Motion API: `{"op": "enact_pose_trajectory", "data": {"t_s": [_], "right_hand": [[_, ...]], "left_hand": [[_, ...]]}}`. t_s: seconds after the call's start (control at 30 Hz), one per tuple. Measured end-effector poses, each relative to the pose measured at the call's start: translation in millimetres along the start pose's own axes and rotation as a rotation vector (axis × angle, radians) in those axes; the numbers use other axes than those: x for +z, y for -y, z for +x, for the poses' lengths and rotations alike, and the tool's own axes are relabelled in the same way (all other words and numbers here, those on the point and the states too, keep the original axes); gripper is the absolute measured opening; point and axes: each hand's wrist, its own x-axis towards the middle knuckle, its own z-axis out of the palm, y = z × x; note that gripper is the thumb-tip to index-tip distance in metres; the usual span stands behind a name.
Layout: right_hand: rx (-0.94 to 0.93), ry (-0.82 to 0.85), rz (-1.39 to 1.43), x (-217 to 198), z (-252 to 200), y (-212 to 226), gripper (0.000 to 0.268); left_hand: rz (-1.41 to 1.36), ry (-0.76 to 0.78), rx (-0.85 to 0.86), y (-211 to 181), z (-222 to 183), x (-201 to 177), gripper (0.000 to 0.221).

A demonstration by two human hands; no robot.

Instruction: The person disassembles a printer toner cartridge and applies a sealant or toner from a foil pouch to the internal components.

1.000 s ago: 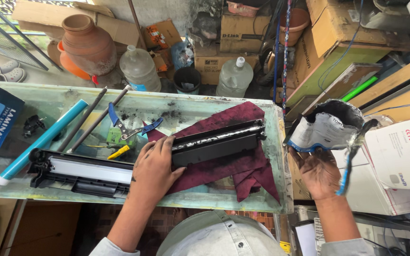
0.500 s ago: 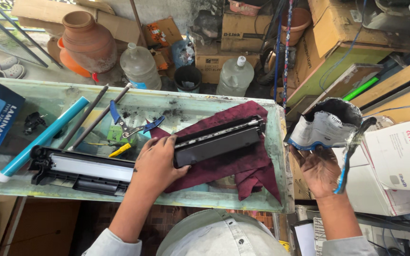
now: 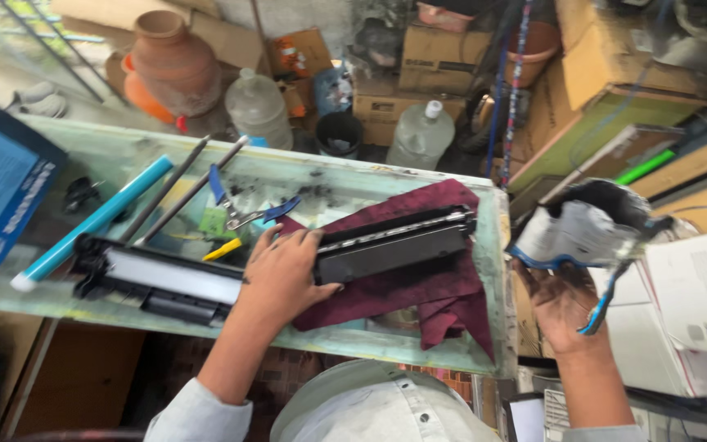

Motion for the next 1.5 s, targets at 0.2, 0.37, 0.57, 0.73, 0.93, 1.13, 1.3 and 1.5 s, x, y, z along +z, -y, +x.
{"op": "enact_pose_trajectory", "data": {"t_s": [0.2,0.37,0.57,0.73,0.93,1.13,1.3,1.5], "right_hand": [[-0.007,0.068,-0.110,-18.9,-0.4,-1.4,0.015],[0.004,-0.109,-0.065,-5.9,2.2,1.2,0.031],[0.017,0.026,-0.054,-10.5,1.8,2.5,0.021],[0.016,0.027,-0.058,-20.8,5.1,1.5,0.018],[0.004,0.035,-0.068,-18.6,4.3,-0.1,0.015],[0.032,0.034,-0.089,-16.5,7.8,1.1,0.028],[0.057,0.058,-0.046,-26.5,11.4,2.0,0.026],[0.051,0.063,-0.045,-29.6,11.9,1.8,0.019]], "left_hand": [[-0.015,0.059,0.013,9.0,1.5,7.3,0.079],[-0.058,0.081,-0.007,11.6,4.7,5.5,0.080],[-0.087,0.153,-0.049,14.6,8.7,4.0,0.080],[-0.107,0.135,-0.035,18.2,11.9,7.8,0.077],[-0.088,0.142,-0.022,23.9,16.2,14.4,0.079],[-0.095,0.147,-0.014,25.6,19.1,16.0,0.081],[-0.107,0.177,-0.033,25.2,19.4,14.1,0.087],[-0.095,0.230,-0.044,26.3,22.8,3.1,0.091]]}}
